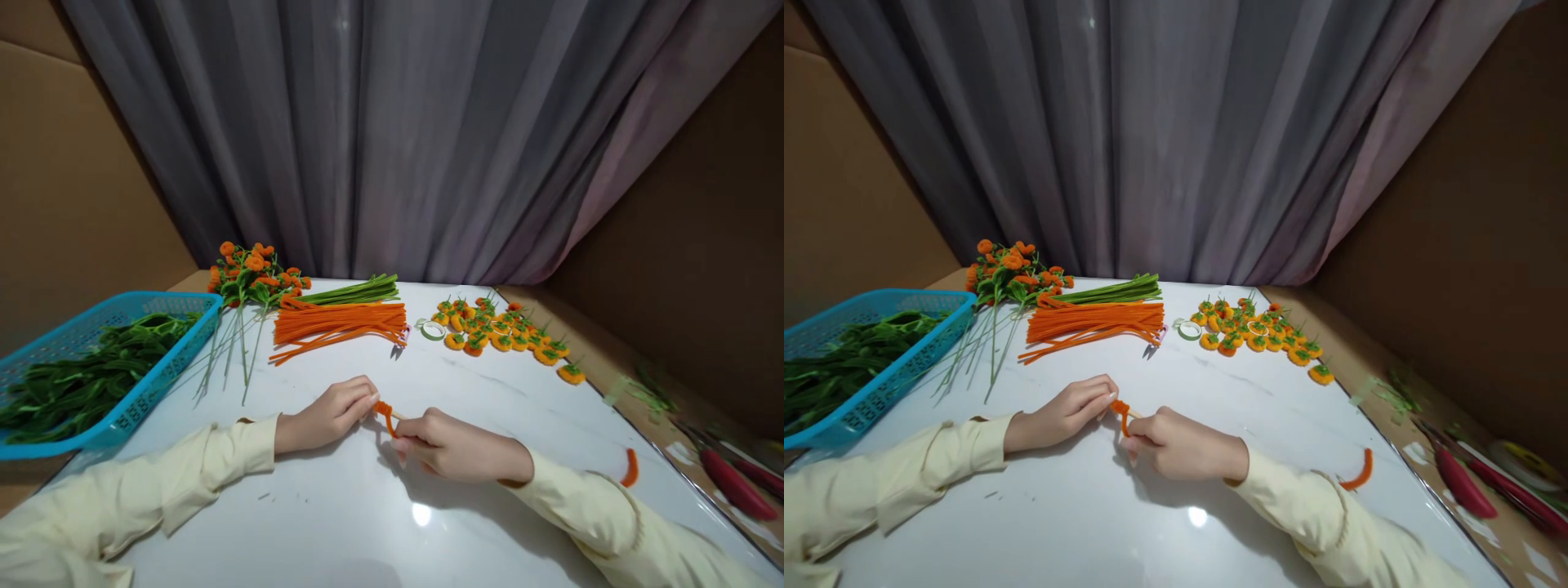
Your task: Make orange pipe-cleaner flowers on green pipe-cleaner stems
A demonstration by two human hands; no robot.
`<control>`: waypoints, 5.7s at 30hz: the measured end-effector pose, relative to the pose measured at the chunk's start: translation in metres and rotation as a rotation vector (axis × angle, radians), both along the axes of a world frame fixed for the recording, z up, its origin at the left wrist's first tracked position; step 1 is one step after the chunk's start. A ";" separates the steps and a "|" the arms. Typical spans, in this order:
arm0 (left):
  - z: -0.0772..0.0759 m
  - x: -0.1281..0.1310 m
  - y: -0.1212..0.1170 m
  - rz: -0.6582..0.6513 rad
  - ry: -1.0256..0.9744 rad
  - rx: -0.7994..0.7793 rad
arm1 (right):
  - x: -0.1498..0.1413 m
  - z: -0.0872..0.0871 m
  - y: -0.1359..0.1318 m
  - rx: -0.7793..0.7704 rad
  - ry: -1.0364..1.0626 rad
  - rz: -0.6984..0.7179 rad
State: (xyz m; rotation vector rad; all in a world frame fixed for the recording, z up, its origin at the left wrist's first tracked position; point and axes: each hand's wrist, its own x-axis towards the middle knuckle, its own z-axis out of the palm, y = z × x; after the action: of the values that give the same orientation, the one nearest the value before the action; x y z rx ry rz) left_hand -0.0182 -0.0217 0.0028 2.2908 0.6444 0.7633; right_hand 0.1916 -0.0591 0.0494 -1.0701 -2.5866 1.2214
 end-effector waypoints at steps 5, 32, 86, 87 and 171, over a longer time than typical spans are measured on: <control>-0.006 0.002 -0.003 0.007 0.022 0.013 | 0.000 0.001 0.000 -0.044 0.053 0.024; -0.010 0.011 -0.007 0.028 -0.222 -0.888 | 0.015 -0.037 0.037 -0.720 0.525 -0.129; 0.004 -0.003 0.009 0.139 0.076 -0.236 | 0.003 -0.034 0.018 -0.650 0.354 -0.050; 0.005 -0.004 0.009 0.132 0.081 -0.282 | 0.003 -0.033 0.017 -0.693 0.366 -0.045; 0.003 -0.004 0.015 -0.091 0.015 -0.915 | 0.010 -0.019 0.024 -0.708 0.347 -0.125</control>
State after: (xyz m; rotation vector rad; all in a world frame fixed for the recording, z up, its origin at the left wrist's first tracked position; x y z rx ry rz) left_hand -0.0222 -0.0067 0.0054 1.4669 0.6990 0.2956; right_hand 0.2014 -0.0354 0.0303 -0.9580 -1.8269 2.1342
